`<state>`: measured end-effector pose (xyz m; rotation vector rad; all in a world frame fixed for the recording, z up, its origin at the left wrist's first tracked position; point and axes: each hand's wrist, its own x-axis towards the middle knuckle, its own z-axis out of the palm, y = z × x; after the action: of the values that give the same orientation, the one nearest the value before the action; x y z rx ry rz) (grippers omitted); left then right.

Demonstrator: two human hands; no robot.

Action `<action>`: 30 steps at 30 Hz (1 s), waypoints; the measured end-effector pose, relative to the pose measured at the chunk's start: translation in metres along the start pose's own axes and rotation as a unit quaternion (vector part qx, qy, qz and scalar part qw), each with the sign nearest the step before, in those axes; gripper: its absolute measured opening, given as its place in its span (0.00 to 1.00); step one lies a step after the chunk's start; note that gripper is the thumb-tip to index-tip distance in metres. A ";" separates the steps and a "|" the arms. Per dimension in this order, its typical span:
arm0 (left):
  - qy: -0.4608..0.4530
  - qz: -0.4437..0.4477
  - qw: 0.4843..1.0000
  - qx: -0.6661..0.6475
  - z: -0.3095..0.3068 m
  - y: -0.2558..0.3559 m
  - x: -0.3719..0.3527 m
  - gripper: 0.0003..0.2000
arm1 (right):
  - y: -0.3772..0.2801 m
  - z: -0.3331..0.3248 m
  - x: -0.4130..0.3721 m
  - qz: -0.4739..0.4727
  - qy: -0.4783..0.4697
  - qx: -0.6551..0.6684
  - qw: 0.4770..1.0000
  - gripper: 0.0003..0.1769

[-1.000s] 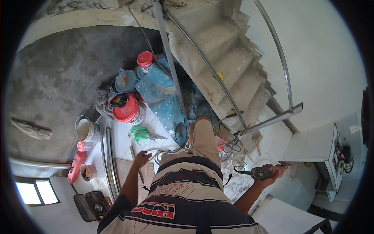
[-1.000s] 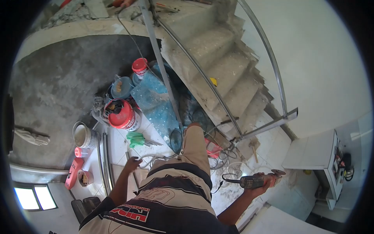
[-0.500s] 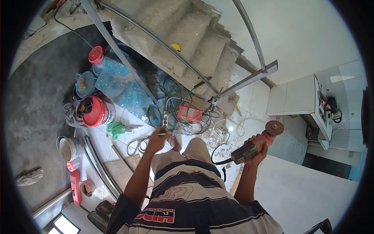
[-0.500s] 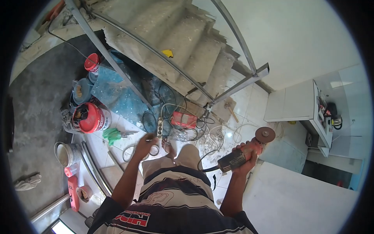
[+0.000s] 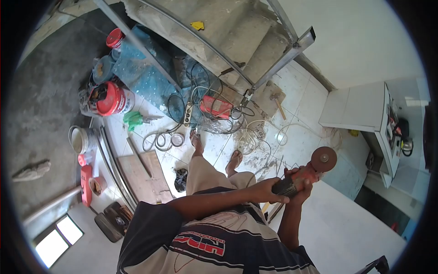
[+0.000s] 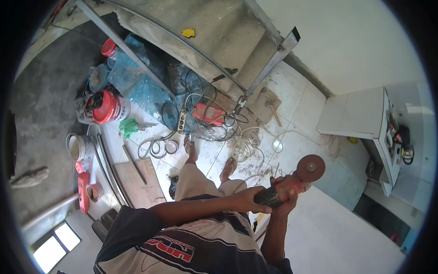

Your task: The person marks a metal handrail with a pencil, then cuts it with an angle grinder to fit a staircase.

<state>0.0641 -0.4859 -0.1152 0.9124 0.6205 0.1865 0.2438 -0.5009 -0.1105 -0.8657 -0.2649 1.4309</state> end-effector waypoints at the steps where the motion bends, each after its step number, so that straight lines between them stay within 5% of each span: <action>1: 0.042 0.003 0.999 0.006 0.010 0.000 0.012 0.45 | -0.006 -0.014 -0.001 0.008 -0.011 -0.079 0.997 0.34; 6: 0.185 0.061 0.981 0.014 0.041 -0.008 0.039 0.50 | -0.028 -0.040 0.020 0.108 -0.129 -0.337 0.926 0.38; 9: 0.261 0.182 0.941 -0.113 0.042 -0.016 0.035 0.49 | -0.025 -0.012 0.038 0.231 -0.181 -0.311 0.904 0.44; 13: 0.326 0.179 0.892 -0.257 0.017 -0.050 0.005 0.42 | 0.020 -0.024 0.054 0.371 -0.266 -0.255 0.852 0.45; 14: 0.343 0.190 0.882 -0.261 0.010 -0.052 -0.014 0.42 | 0.038 -0.042 0.057 0.406 -0.314 -0.308 0.801 0.48; 17: 0.488 0.171 0.803 -0.296 -0.002 -0.083 -0.066 0.38 | 0.087 -0.048 0.044 0.460 -0.444 -0.455 0.620 0.32; 18: 0.542 0.184 0.744 -0.344 -0.012 -0.118 -0.069 0.37 | 0.107 -0.076 0.037 0.420 -0.482 -0.482 0.599 0.30; 19: 0.590 0.197 0.680 -0.389 -0.020 -0.142 -0.078 0.36 | 0.107 -0.052 0.029 0.371 -0.534 -0.584 0.486 0.32; 21: 0.696 0.113 0.603 -0.373 -0.032 -0.158 -0.123 0.34 | 0.120 -0.039 0.018 0.242 -0.577 -0.653 0.427 0.35; 23: 0.764 0.040 0.554 -0.327 -0.061 -0.237 -0.144 0.36 | 0.137 -0.033 0.021 0.294 -0.495 -0.704 0.415 0.37; 25: 0.792 0.049 0.504 -0.340 -0.077 -0.255 -0.187 0.36 | 0.155 -0.029 0.041 0.336 -0.456 -0.704 0.429 0.36; 27: 0.813 -0.053 0.486 -0.317 -0.106 -0.313 -0.212 0.38 | 0.168 -0.027 0.056 0.293 -0.405 -0.772 0.393 0.35; 30: 0.819 -0.130 0.478 -0.291 -0.161 -0.386 -0.245 0.40 | 0.170 -0.091 0.090 0.298 -0.293 -0.779 0.468 0.27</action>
<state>-0.2676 -0.7107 -0.3884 -0.3986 2.2948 0.9859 0.1900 -0.4664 -0.3138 -1.9863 -2.2923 1.8783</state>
